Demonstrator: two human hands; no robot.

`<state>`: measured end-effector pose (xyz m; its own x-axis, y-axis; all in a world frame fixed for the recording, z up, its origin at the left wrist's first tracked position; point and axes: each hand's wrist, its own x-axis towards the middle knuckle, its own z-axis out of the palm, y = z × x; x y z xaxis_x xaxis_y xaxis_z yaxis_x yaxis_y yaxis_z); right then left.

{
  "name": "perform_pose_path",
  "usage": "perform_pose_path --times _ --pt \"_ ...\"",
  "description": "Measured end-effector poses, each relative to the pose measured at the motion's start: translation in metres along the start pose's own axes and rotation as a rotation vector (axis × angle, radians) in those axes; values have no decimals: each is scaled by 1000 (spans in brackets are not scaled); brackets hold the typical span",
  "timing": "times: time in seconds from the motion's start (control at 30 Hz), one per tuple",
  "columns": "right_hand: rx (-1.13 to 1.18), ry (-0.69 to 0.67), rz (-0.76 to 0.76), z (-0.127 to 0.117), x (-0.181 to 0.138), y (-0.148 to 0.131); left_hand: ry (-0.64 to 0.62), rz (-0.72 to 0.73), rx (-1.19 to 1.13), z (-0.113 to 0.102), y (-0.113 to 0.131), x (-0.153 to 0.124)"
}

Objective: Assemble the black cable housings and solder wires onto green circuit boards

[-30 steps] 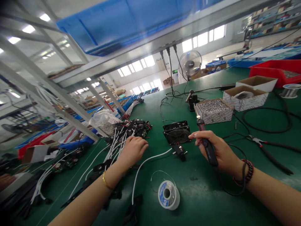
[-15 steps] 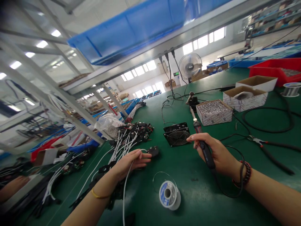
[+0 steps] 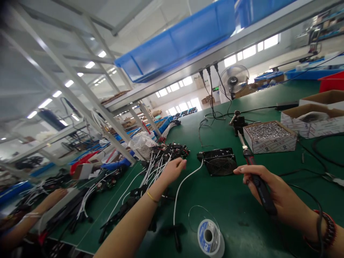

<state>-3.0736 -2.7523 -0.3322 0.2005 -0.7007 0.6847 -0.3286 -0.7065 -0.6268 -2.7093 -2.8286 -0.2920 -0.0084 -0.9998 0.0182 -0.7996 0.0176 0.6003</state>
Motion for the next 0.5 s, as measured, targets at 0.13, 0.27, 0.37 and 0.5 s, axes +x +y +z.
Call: perform_pose_path --times 0.13,0.27,0.37,0.5 --pt "20 -1 5 1 -3 -2 400 -272 114 -63 -33 26" --pt "16 -7 -9 5 -3 -4 490 -477 95 -107 -61 44" --pt "7 -1 -12 7 -3 -3 506 -467 9 -113 -69 49" --pt "-4 6 -12 6 -5 -1 549 -394 -139 -114 -64 52"
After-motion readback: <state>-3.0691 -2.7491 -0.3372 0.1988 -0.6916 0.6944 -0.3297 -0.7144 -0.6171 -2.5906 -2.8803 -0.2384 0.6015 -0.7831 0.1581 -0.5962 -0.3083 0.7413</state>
